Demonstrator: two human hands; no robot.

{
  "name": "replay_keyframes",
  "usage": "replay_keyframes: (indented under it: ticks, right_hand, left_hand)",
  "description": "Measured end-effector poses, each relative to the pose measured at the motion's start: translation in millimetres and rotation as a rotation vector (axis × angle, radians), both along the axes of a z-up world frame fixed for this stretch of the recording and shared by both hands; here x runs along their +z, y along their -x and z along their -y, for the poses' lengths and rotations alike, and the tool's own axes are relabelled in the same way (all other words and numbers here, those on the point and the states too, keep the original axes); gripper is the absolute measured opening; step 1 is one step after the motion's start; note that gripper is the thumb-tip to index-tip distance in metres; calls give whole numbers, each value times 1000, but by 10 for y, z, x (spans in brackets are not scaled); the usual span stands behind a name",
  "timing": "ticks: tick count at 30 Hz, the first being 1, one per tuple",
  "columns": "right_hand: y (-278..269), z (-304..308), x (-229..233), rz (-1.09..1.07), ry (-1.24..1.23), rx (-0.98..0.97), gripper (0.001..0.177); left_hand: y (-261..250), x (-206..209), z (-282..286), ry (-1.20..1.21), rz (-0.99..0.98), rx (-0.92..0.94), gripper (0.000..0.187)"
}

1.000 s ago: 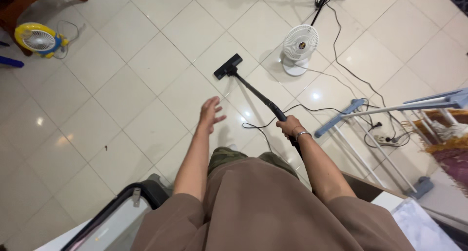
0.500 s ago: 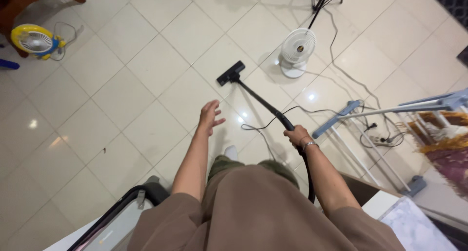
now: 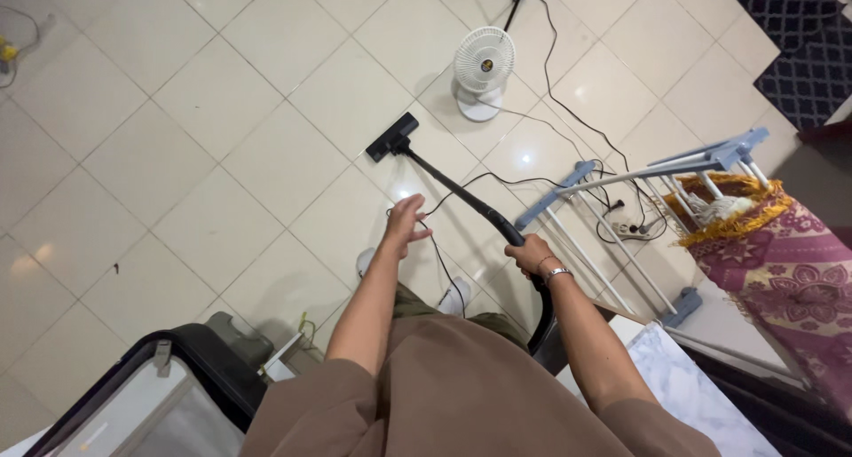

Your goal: The person vacuums the tiled floor using a handheld vacuum cleaner and its floor nozzle attachment, moving the nozzle across the floor and handling the hose by hand.

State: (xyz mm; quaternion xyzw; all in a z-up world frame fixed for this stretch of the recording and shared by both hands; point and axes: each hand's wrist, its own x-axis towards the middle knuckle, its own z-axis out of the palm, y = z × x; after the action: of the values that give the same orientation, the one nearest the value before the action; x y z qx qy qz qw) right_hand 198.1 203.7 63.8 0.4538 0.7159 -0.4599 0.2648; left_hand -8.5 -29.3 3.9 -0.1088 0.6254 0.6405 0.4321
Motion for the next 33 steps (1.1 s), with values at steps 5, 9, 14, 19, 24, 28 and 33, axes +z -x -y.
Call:
replay_keyframes:
  ticks: [5,9,14,19,24,28,33]
  right_hand:
    - [-25,39,-75,-49,28,-5,30]
    - [124,145,-169,-93,48,14,32]
    - [504,307,-127,-42,29,32,33]
    - [1052,481,-148,-60,27,-11,30]
    - [1405,726,-300,-60,-23,28,35]
    - [1512,765,-368,-73,-108,59,39]
    - [1093,653,-222,5,-96,17,39]
  left_hand:
    - [-288,1,-35,58,8,-40,58]
    - [-59,114,193,31,-44,10,57]
    - [456,428,436,134,-78,44,58]
    - [1063,757,507,178,-151,0,58]
    - [1495,864,563,119,-201,-35,58]
    - [1642,817,576,152,-167,-82,58]
    - [1606,731,454,155,-132,-183,59]
